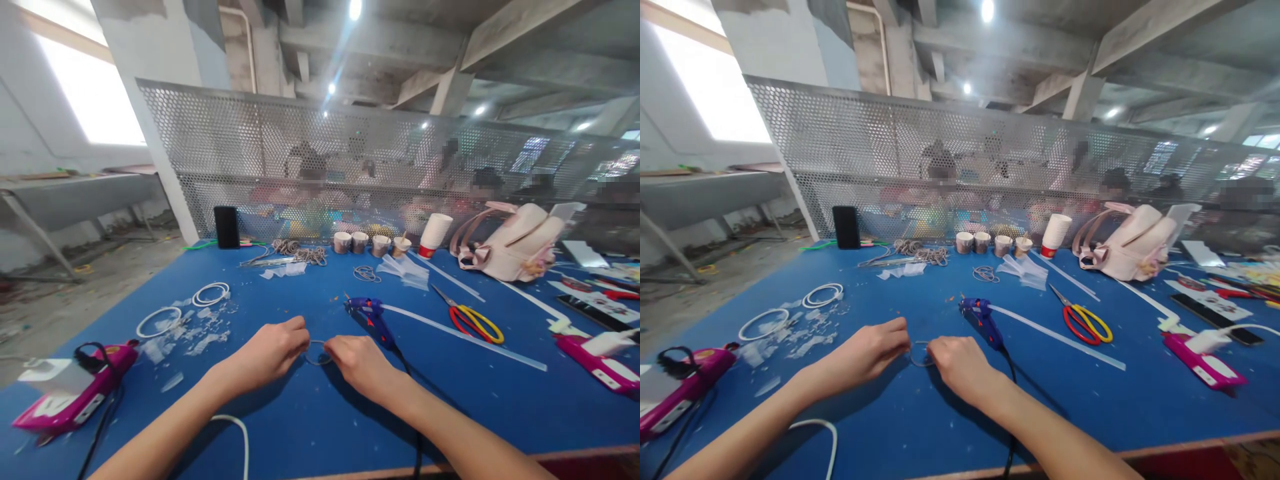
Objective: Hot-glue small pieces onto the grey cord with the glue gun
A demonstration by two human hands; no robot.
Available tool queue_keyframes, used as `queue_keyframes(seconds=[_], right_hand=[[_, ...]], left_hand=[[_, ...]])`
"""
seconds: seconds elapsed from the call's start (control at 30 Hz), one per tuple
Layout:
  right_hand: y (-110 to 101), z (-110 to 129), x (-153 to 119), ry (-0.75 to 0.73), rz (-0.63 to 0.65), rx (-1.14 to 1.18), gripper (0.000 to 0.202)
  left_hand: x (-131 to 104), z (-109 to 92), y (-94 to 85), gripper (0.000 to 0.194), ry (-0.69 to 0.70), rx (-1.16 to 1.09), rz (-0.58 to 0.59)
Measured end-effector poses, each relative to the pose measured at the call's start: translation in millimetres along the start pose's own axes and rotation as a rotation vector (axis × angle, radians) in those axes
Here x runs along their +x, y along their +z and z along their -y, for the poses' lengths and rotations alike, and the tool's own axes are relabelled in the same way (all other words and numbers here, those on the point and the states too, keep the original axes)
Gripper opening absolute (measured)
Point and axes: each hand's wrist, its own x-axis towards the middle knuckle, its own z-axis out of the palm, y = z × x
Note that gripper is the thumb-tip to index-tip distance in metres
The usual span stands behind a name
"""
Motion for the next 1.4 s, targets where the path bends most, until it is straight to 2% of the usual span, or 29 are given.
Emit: queue_keyframes(seconds=[0.13, 0.2, 0.33, 0.43, 0.53, 0.6, 0.7, 0.77, 0.83, 0.9, 0.97, 1.1, 1.23, 1.33, 1.4], right_hand=[[-1.3, 4.0, -0.6, -0.133, 0.110, 0.016, 0.018], [-2.5, 5.2, -0.5, -0.166, 0.105, 0.095, 0.018], [-6.9, 7.7, -0.7, -0.117, 0.056, 0.166, 0.021], [-13.3, 10.3, -1.8, -0.132, 0.115, 0.174, 0.021], [-18.7, 11.2, -2.9, -0.146, 0.199, 0.297, 0.022], [-18.3, 11.3, -3.8, -0.100, 0.193, 0.338, 0.021], [-13.6, 13.3, -6.5, -0.034, 0.138, 0.256, 0.019], [-12.6, 15.8, -8.7, -0.071, 0.142, 0.206, 0.020], [-15.7, 18.2, -10.2, -0.146, 0.199, 0.257, 0.019], [-21.7, 19.5, -10.3, -0.179, 0.296, 0.414, 0.016], [-27.7, 19.5, -9.1, -0.107, 0.357, 0.584, 0.017], [-34.3, 17.8, -6.6, 0.109, 0.300, 0.745, 0.026], [-36.0, 15.6, -6.3, 0.190, 0.390, 0.988, 0.023], [-32.6, 13.1, -4.6, 0.353, 0.333, 1.057, 0.022], [-27.4, 11.5, -2.4, 0.449, 0.275, 1.090, 0.021]], left_hand=[[-4.9, 2.7, -6.1, 0.027, 0.010, -0.090, 0.063], [-7.6, 4.4, -11.7, 0.027, 0.019, -0.159, 0.079], [-9.0, 6.5, -21.2, 0.026, 0.025, -0.264, 0.090], [-6.4, 7.0, -24.7, 0.024, 0.042, -0.314, 0.134], [-2.9, 7.1, -27.1, 0.021, 0.093, -0.368, 0.197], [-0.9, 7.5, -28.8, 0.019, 0.107, -0.386, 0.231], [1.8, 9.2, -30.3, 0.016, 0.087, -0.414, 0.282], [3.8, 9.9, -29.7, 0.013, 0.075, -0.443, 0.316], [6.2, 8.8, -29.2, 0.012, 0.063, -0.477, 0.365], [8.3, 5.9, -31.0, 0.015, 0.053, -0.515, 0.428], [9.6, 3.2, -36.2, 0.017, 0.041, -0.556, 0.457], [11.3, 6.2, -50.0, 0.013, -0.016, -0.594, 0.382], [16.0, 16.0, -53.5, 0.009, -0.049, -0.649, 0.454], [20.5, 18.5, -55.0, 0.007, -0.090, -0.550, 0.385], [22.0, 17.0, -59.5, 0.014, -0.112, -0.461, 0.258]])
